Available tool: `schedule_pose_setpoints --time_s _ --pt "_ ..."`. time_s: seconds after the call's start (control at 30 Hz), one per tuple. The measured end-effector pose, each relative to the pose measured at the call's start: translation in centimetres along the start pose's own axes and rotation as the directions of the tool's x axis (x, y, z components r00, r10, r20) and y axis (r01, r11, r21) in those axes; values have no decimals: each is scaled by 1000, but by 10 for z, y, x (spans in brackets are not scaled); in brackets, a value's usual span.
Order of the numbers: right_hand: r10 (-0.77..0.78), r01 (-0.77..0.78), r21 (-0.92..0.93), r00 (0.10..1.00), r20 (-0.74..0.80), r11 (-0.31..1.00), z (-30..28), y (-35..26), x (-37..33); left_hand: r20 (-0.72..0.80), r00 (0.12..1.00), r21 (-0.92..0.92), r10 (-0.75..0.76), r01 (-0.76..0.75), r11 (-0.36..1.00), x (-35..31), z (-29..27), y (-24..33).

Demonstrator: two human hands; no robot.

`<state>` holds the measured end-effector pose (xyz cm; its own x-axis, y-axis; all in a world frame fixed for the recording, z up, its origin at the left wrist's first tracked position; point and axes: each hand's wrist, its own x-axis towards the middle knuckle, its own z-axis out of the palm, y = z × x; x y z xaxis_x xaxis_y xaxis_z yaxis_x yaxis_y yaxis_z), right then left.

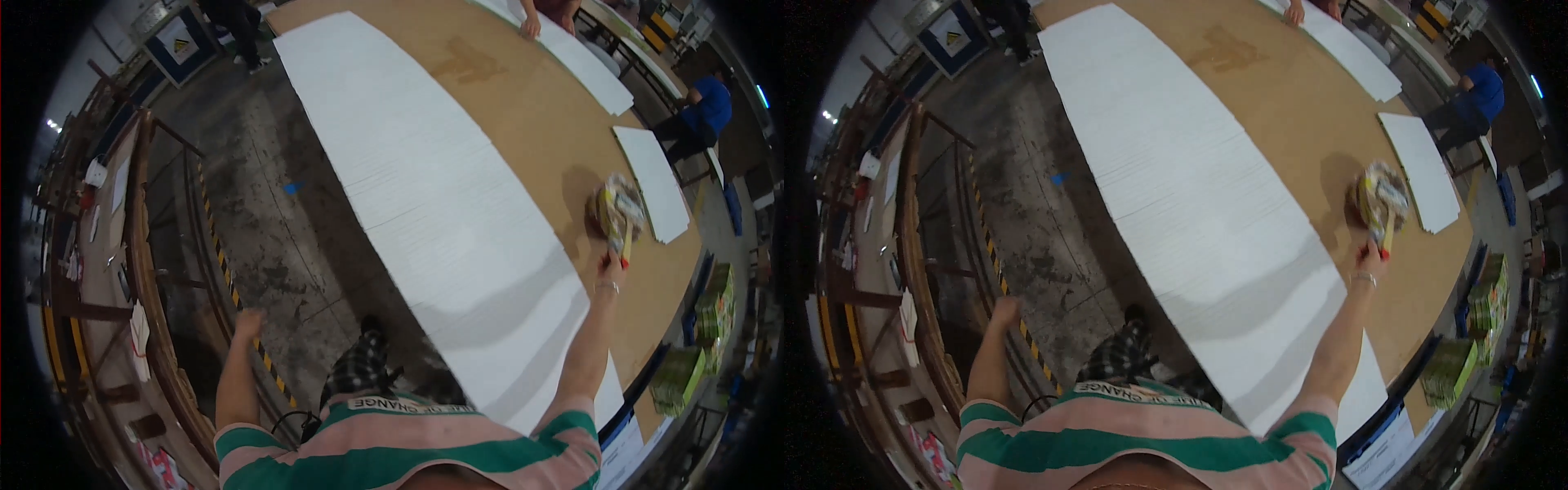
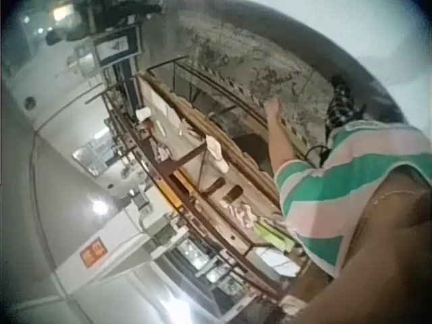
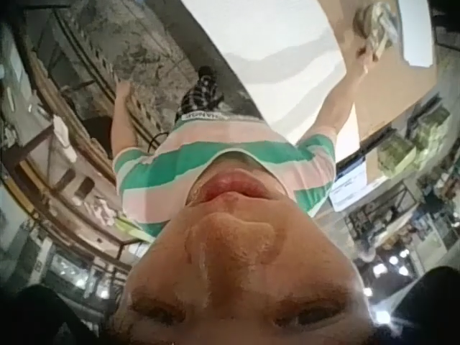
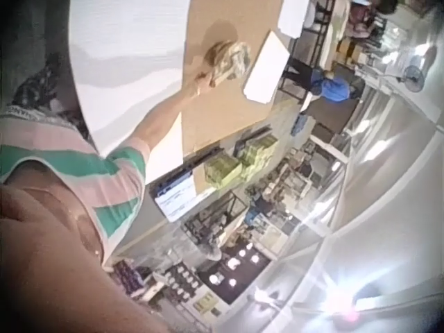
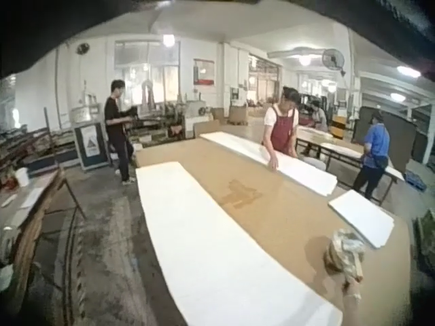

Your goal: Applying glue with a large brush to white panels on a production table.

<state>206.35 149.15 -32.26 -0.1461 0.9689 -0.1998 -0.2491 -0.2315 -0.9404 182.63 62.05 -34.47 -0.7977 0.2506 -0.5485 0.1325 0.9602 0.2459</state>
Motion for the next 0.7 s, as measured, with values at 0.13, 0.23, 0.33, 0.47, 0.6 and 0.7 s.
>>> schedule_pose_setpoints --time_s 0.13,0.23,0.33,0.47,0.6,0.7 --pt "6 -6 -2 993 -122 1000 76 27 6 -21 936 -553 -352 282 784 90 -90 115" --pt "33 -37 -51 997 -63 998 128 41 10 -159 979 -447 -130 46 893 139 -126 147" --pt "4 -8 -62 998 -55 998 187 51 -3 -188 982 -416 22 -99 904 172 -141 190" --pt "1 -12 -102 994 -105 995 228 59 0 -170 975 -328 140 -191 925 199 -141 237" --pt "3 -6 -38 996 -87 999 252 60 2 -98 987 -357 126 -153 921 230 -157 249" --pt "53 -54 -13 997 -58 998 252 68 -17 -130 989 -305 71 -108 946 256 -182 257"
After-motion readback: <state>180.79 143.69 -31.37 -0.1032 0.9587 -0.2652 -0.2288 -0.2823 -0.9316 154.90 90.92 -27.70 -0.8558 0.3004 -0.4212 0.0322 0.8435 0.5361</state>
